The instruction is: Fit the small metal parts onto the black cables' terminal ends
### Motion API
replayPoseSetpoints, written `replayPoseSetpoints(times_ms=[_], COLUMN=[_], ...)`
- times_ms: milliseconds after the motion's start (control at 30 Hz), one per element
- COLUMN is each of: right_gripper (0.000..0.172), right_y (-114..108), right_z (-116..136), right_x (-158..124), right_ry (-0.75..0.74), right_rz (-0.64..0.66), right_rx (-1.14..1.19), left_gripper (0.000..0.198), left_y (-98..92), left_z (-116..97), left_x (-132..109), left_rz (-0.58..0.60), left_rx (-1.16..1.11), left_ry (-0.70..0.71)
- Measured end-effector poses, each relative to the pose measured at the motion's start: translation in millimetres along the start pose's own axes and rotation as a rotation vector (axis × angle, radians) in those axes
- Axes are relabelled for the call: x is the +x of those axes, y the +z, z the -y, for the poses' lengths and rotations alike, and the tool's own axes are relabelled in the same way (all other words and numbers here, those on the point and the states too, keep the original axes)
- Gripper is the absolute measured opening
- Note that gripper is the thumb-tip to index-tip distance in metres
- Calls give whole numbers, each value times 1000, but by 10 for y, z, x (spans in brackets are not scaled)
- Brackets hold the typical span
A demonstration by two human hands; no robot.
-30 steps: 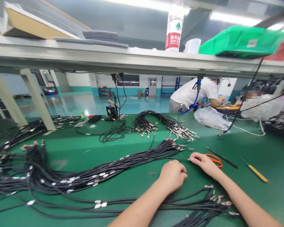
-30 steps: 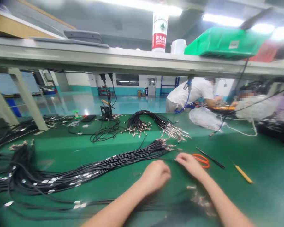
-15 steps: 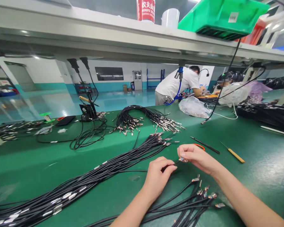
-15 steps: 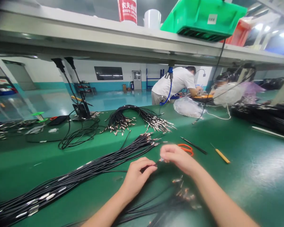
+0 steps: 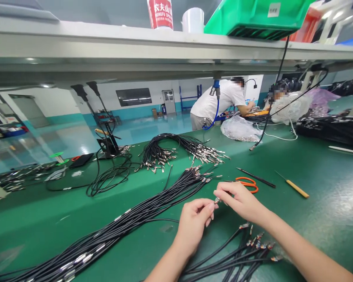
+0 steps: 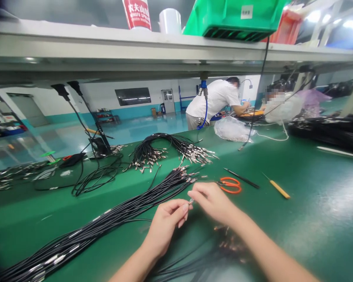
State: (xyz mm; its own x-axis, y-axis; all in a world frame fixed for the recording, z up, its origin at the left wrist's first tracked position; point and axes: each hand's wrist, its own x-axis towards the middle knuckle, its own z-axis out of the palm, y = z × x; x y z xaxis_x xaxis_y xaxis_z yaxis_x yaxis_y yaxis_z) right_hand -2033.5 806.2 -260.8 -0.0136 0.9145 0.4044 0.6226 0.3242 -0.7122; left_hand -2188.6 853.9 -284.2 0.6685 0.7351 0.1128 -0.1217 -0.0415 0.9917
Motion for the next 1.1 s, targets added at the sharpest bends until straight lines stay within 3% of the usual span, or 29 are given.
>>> replayPoseSetpoints(times_ms=[367, 700, 1100], right_gripper=[42, 39, 41], right_y=[63, 53, 137], right_z=[-97, -18, -67], right_x=[-15, -30, -27], right_ry=[130, 29, 183], right_rz=[53, -9, 50], right_rx=[288, 66, 474], left_gripper=[30, 19, 11], left_y=[-11, 40, 38], left_z=[-31, -107, -124], left_x=[-8, -30, -35], left_rz=[27, -36, 4], left_rx=[-50, -57, -112], left_ry=[-8, -39, -10])
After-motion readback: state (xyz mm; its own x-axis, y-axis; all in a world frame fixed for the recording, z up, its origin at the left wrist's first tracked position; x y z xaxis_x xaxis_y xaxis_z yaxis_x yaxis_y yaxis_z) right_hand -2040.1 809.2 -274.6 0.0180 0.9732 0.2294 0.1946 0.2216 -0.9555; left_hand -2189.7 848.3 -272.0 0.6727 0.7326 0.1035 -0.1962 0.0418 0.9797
